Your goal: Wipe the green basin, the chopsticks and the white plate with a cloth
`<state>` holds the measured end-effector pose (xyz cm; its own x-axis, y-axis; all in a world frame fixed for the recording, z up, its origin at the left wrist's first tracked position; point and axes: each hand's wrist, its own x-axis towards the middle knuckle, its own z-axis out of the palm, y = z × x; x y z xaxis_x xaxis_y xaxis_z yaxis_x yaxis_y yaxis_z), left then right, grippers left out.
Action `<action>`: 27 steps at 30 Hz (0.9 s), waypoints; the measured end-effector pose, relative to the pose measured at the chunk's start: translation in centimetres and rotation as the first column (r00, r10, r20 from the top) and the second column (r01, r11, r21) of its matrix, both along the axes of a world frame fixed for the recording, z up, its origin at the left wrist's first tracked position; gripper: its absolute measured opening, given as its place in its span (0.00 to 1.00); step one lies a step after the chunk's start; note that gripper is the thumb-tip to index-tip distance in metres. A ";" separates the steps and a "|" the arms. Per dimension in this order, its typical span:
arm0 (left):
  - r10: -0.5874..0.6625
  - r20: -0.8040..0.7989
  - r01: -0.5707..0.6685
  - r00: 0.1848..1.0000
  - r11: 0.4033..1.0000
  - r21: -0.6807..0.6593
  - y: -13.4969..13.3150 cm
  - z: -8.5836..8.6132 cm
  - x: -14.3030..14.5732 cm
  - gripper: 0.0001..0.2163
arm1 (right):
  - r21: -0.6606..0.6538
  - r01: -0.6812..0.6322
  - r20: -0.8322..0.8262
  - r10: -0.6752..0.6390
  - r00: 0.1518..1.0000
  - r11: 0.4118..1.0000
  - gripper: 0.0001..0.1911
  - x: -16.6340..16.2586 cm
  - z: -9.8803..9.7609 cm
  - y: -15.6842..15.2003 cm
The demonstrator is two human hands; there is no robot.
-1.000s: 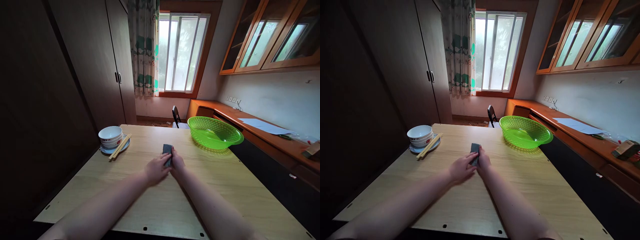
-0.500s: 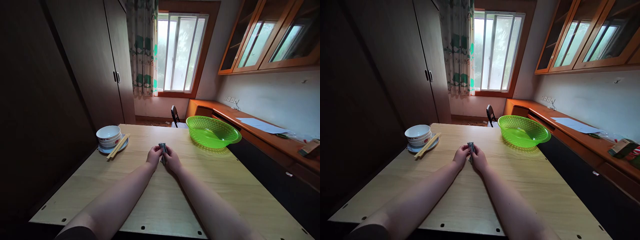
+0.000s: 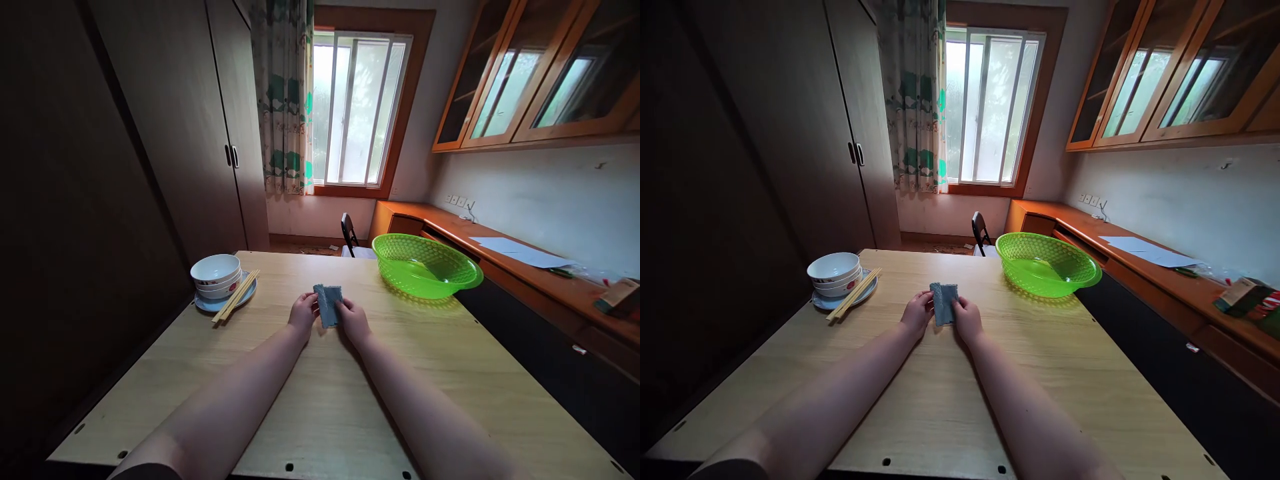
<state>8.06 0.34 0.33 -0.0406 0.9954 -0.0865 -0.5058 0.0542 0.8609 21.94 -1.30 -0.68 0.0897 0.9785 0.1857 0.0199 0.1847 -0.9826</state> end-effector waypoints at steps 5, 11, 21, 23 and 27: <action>0.187 -0.096 -0.189 0.978 0.982 -0.015 0.4 0.2 -0.6 0.09 | -0.071 0.200 -0.225 -0.211 0.951 0.977 0.14 1.3 -0.4 1.1; -0.157 -0.001 0.157 0.988 0.988 0.004 -1.9 0.6 1.7 0.16 | 0.000 0.109 -0.288 -0.105 0.952 0.994 0.15 0.9 0.6 0.1; -0.335 0.049 0.334 0.941 0.942 0.023 -2.7 0.8 1.5 0.17 | 0.060 -0.016 -0.046 0.019 0.999 0.998 0.15 -0.2 0.7 -1.1; -0.347 0.003 0.347 0.938 0.938 -0.003 -2.6 0.6 1.3 0.18 | 0.097 0.013 0.041 -0.017 0.999 0.995 0.13 0.2 1.0 -1.3; -0.381 -0.080 0.378 0.921 0.924 -0.046 -2.6 0.3 1.2 0.17 | 0.189 0.057 0.168 -0.089 0.982 0.980 0.08 0.5 2.1 -1.9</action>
<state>9.31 -2.28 0.58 0.3314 0.9347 -0.1285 -0.3666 0.2531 0.8953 22.45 -3.22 1.41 0.1098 0.9184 0.3800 0.2084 0.3525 -0.9123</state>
